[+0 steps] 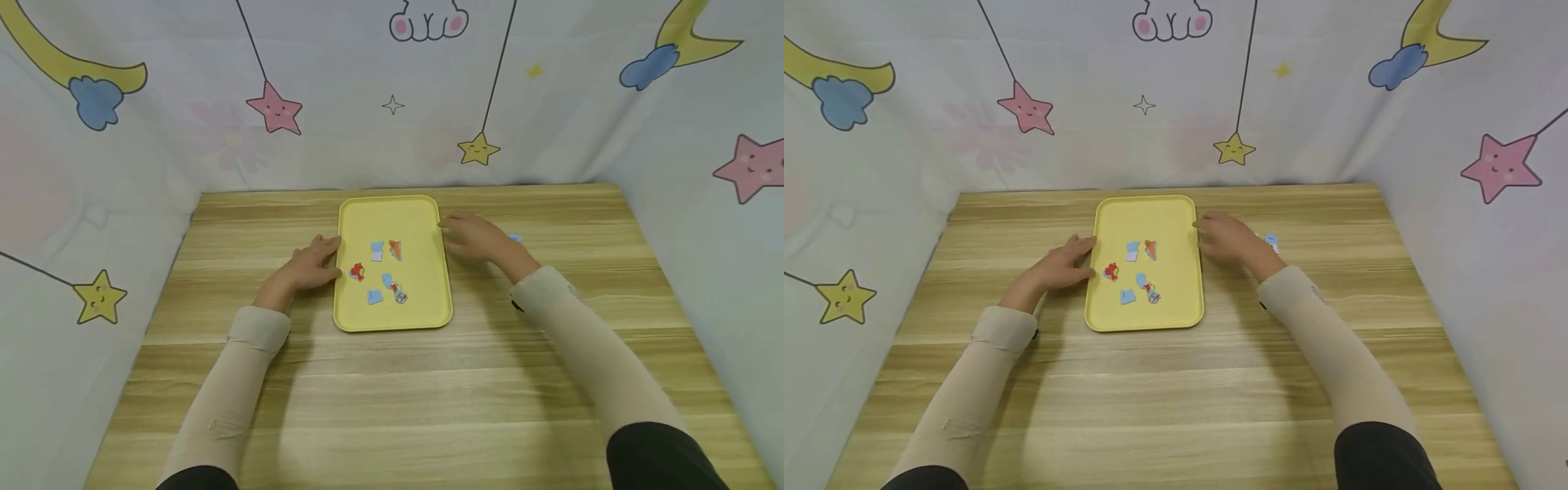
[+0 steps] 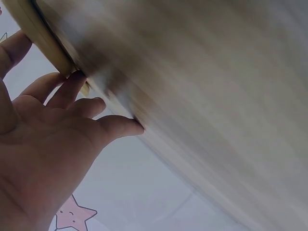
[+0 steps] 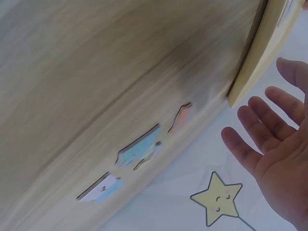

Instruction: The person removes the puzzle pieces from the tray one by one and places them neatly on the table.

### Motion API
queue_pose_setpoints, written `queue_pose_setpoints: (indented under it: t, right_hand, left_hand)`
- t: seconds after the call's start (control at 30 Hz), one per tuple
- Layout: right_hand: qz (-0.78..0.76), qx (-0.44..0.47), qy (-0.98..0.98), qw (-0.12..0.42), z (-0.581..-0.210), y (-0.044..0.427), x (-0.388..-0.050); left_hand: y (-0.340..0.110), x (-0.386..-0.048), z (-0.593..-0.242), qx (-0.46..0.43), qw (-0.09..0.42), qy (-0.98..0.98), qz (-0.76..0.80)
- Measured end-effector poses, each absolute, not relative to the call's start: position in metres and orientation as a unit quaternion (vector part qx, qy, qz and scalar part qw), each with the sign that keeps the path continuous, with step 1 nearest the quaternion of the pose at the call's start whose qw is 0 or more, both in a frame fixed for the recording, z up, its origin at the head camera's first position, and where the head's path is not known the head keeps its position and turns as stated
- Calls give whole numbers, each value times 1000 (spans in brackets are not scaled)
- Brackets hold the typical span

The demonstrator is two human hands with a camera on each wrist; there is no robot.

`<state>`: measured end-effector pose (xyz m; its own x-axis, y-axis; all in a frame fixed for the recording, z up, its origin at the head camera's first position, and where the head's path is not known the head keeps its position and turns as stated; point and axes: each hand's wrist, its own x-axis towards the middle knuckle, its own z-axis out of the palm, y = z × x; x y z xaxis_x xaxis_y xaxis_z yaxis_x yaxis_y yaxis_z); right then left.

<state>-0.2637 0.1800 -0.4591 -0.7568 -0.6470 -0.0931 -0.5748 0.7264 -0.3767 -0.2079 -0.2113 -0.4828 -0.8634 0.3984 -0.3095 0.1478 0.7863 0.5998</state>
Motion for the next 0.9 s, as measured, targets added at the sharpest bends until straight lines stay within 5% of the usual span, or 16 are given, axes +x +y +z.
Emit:
queue_pose_setpoints:
  t: [0.9]
  right_hand:
    - [-191, -346, 905, 156, -462, 115, -259]
  left_hand:
    - [-210, -206, -485, 138, 200, 924, 295]
